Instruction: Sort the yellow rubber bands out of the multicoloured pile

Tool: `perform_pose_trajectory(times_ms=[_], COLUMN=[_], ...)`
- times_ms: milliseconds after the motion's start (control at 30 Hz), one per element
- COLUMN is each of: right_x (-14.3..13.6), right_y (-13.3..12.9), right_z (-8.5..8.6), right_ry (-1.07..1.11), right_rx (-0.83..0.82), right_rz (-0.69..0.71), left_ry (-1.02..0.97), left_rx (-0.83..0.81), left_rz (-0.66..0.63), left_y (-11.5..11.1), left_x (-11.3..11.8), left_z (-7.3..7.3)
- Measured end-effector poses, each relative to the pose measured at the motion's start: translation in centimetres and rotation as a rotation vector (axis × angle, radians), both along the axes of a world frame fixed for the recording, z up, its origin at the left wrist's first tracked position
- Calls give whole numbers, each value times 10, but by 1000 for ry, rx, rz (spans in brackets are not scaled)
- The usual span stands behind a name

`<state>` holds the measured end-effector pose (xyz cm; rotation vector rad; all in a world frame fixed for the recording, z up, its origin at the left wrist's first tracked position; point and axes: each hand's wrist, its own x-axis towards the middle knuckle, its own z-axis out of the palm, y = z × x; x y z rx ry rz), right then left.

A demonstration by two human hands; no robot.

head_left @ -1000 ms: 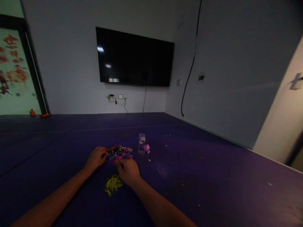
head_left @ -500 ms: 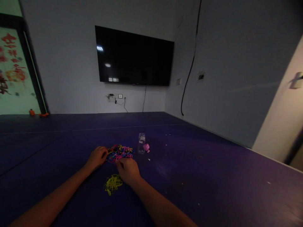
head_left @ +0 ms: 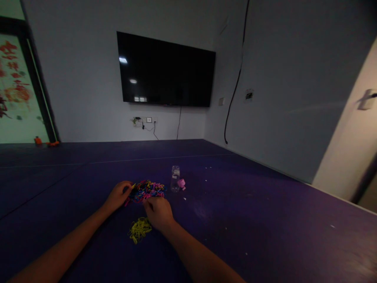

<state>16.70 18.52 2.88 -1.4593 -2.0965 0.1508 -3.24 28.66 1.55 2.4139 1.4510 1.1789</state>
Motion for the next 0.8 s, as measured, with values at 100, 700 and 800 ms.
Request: perform_pose_trajectory(times_ms=[100,700,800], right_x=[0,0,1], right_y=[-1,27,26], right_z=[0,-22,-19], right_ry=[4,604,635], right_rx=[5,-121,-99], right_rz=[9,-39,-74], left_ry=[-33,122,258], left_rx=[-24,70,36], left_rz=[2,-202,-290], left_y=[0,-61,-93], left_x=[-1,30,31], left_z=[0,28,24])
